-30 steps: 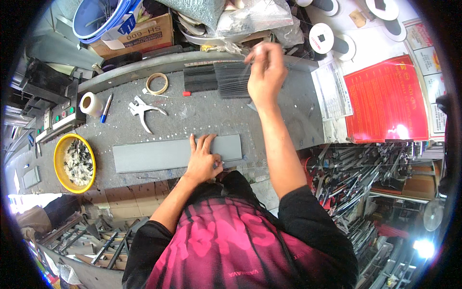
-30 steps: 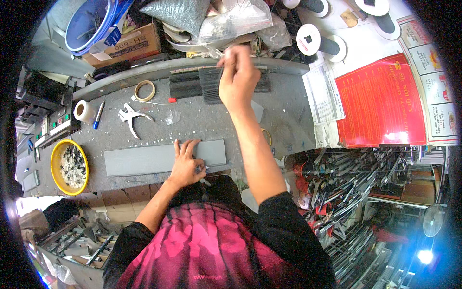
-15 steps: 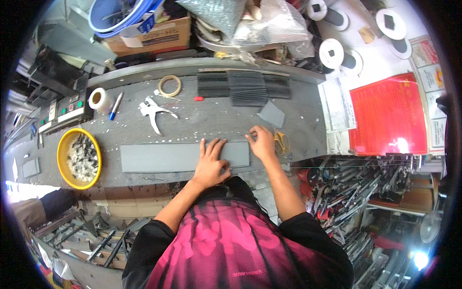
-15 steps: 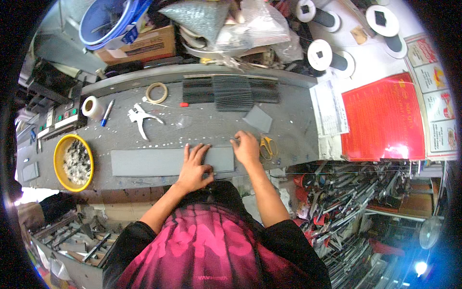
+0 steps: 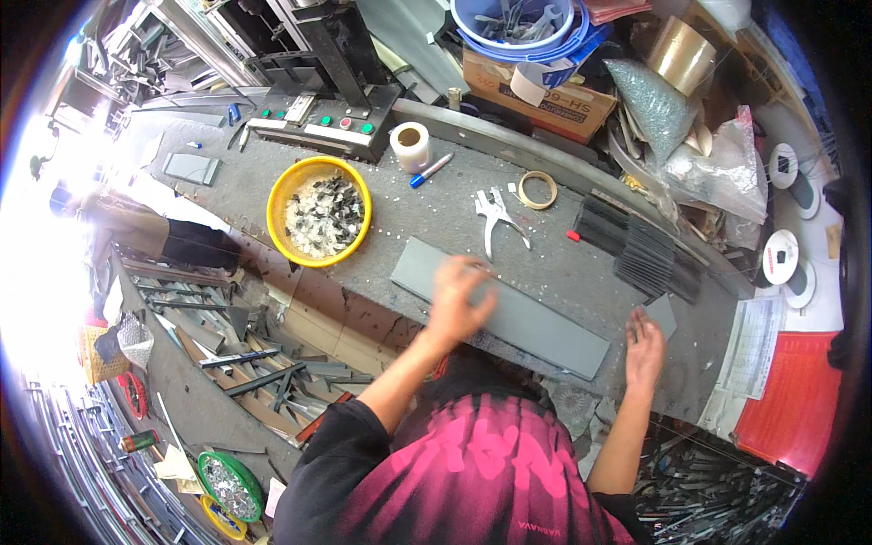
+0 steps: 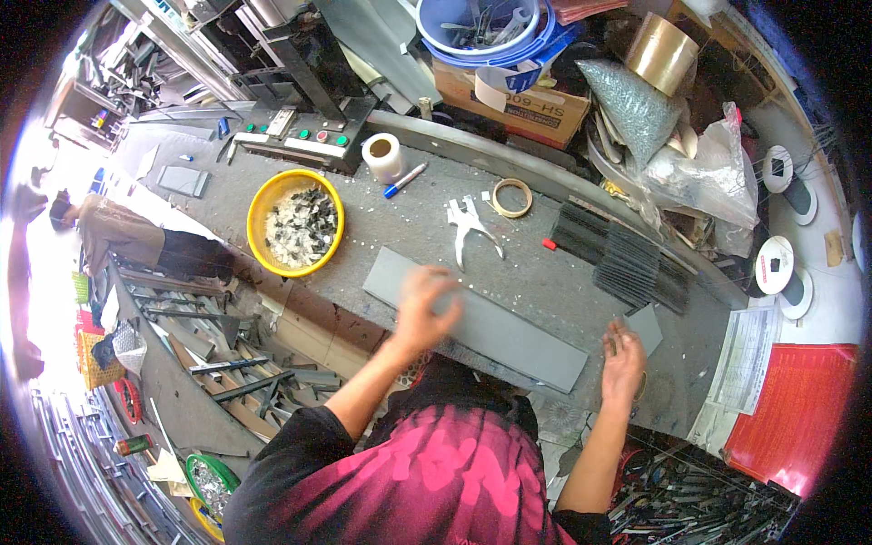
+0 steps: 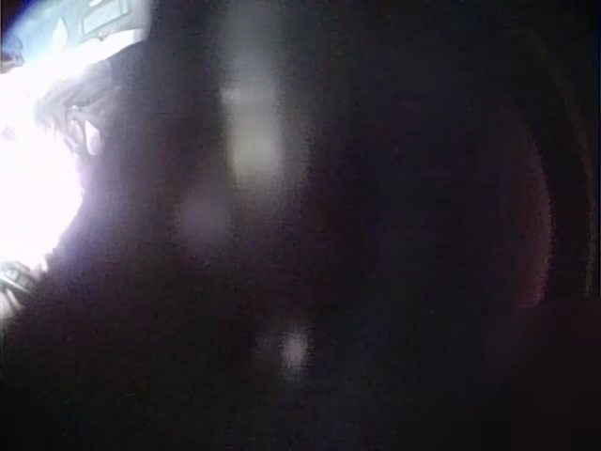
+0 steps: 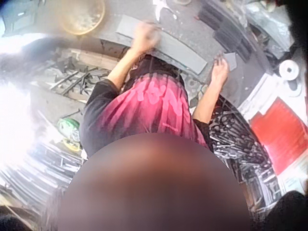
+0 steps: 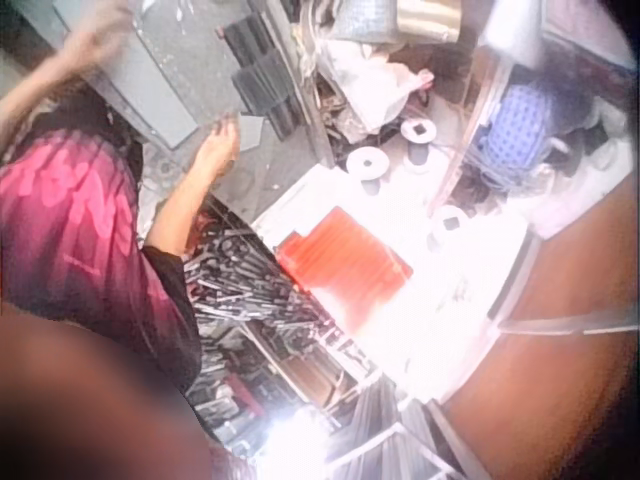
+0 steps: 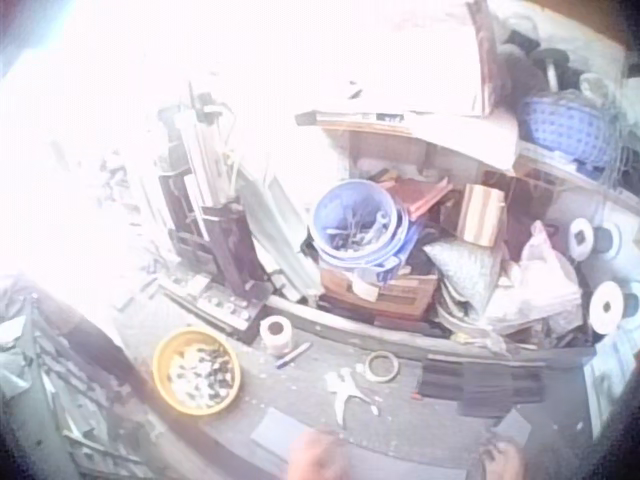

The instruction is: The person handles a gray rectangular panel and small components on a workbench, using a thin metal tool to manipulate parts and inserting small pieces into the panel. The person repeatedly picks up components, aligns them, and places them into the panel while other workers are visible in the background.

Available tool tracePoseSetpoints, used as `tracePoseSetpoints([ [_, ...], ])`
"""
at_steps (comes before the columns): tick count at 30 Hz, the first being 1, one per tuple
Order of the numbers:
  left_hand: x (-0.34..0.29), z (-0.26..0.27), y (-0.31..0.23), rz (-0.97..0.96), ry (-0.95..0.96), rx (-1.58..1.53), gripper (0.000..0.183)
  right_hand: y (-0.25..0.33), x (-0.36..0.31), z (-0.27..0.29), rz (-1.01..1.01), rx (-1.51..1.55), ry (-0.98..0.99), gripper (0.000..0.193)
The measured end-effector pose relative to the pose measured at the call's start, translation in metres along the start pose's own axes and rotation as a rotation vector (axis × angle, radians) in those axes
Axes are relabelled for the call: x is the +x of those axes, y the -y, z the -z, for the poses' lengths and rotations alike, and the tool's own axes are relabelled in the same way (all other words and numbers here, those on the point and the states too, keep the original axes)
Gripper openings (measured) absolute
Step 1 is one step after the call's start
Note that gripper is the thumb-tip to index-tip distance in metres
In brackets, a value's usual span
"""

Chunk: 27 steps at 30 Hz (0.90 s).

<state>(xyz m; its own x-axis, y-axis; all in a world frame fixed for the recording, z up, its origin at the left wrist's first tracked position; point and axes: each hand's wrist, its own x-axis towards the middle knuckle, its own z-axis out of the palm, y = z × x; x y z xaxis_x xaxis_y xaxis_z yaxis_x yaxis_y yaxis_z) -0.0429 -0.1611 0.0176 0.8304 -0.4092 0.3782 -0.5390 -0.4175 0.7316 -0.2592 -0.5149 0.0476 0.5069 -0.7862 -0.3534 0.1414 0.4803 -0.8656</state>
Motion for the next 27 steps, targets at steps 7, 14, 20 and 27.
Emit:
tracePoseSetpoints([
  [7,0.06,0.145,0.14,0.342,-0.465,0.416,0.022,0.037,-0.033,-0.063,-0.001,0.076,0.704,0.015],
  [14,0.082,0.197,0.201,0.409,-0.374,0.919,0.025,0.031,-0.07,-0.108,0.102,-0.45,0.692,0.014],
  [20,0.074,0.204,0.213,0.384,-0.401,0.877,0.015,0.029,-0.079,-0.102,0.102,-0.497,0.637,0.012],
  [27,0.078,0.162,0.118,0.303,-0.499,0.134,0.01,0.027,-0.089,-0.094,0.074,-0.479,0.475,0.018],
])
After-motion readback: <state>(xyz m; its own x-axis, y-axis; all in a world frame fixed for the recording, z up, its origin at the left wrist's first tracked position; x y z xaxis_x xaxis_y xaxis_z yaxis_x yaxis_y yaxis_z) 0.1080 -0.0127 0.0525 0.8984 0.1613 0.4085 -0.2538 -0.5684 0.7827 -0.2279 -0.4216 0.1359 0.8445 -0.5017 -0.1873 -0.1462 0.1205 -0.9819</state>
